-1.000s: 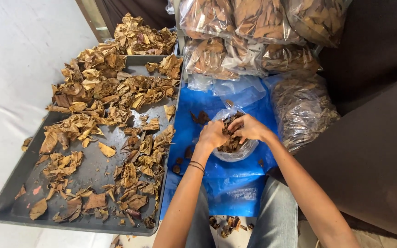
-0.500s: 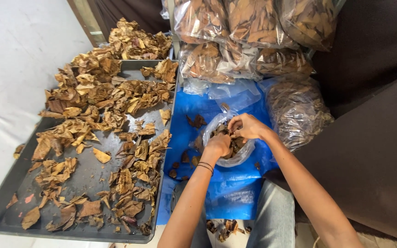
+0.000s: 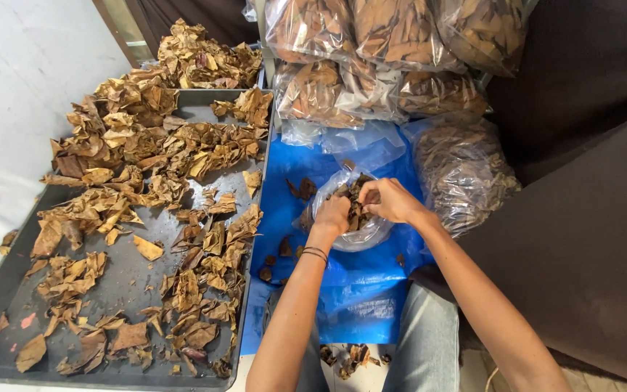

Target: Picking up dried leaves from a metal tray and stuffing them into plastic pouches.

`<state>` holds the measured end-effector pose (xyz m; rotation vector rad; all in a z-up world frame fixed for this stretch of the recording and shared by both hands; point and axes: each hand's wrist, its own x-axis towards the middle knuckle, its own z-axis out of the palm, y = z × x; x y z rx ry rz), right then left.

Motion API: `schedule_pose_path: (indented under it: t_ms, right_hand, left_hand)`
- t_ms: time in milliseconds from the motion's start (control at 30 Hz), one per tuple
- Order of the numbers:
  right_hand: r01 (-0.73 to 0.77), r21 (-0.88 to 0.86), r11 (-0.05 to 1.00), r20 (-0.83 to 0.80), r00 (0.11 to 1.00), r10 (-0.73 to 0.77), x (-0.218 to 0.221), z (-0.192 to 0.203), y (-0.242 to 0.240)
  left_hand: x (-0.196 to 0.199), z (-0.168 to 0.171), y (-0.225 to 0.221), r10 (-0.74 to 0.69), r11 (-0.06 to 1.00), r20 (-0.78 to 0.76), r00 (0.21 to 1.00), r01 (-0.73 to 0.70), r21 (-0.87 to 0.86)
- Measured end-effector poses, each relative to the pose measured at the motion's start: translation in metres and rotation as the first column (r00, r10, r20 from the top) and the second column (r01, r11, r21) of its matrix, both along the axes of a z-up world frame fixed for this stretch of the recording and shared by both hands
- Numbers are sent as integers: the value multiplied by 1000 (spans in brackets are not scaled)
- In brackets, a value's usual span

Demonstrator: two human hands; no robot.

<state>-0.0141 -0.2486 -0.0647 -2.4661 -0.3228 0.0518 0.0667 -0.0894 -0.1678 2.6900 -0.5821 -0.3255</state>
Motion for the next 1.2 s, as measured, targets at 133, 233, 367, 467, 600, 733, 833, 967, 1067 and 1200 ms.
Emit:
schedule_pose_path:
  t_ms: [133,233,367,467,600,733,833,967,1067,1200]
  right_hand:
    - [3,22,1000,61,998,-4,1,9,5]
    - [-15,44,999,96,995,11,10,3,5]
    - [-42,-21,999,84,996,44,21,-19,3]
    - [-26,-57,998,53,998,29,24,-22,6]
    - [-14,-161,987,79,997,27,23,-26,8]
    - [-39,-141,989,88,995,52,31,-35,8]
    - [-51,-187,981,58,996,63,44,-49,6]
    - [-40,-204,978,23,999,46,45,-51,4]
    - [-24,-160,987,-48,999,16,33,-20,10]
    - [33,-96,995,-68,997,-39,25,3,10]
  left_hand:
    - [-6,14,3,31,1000,28,999,-31,-6]
    - [-9,26,7,43,997,90,995,-37,-73]
    - [-13,40,8,70,994,48,996,-66,-88]
    - [-7,45,7,56,997,47,997,-54,-51]
    - [-11,55,5,20,999,20,1000,-20,39]
    - [-23,61,4,18,1000,38,999,-19,15]
    - [-29,59,-4,-2,998,18,1000,1,69]
    - [-23,40,-11,-6,999,43,999,4,39]
    - [6,-6,-20,-36,998,69,997,32,58]
    - [12,-20,-25,-71,993,60,996,65,98]
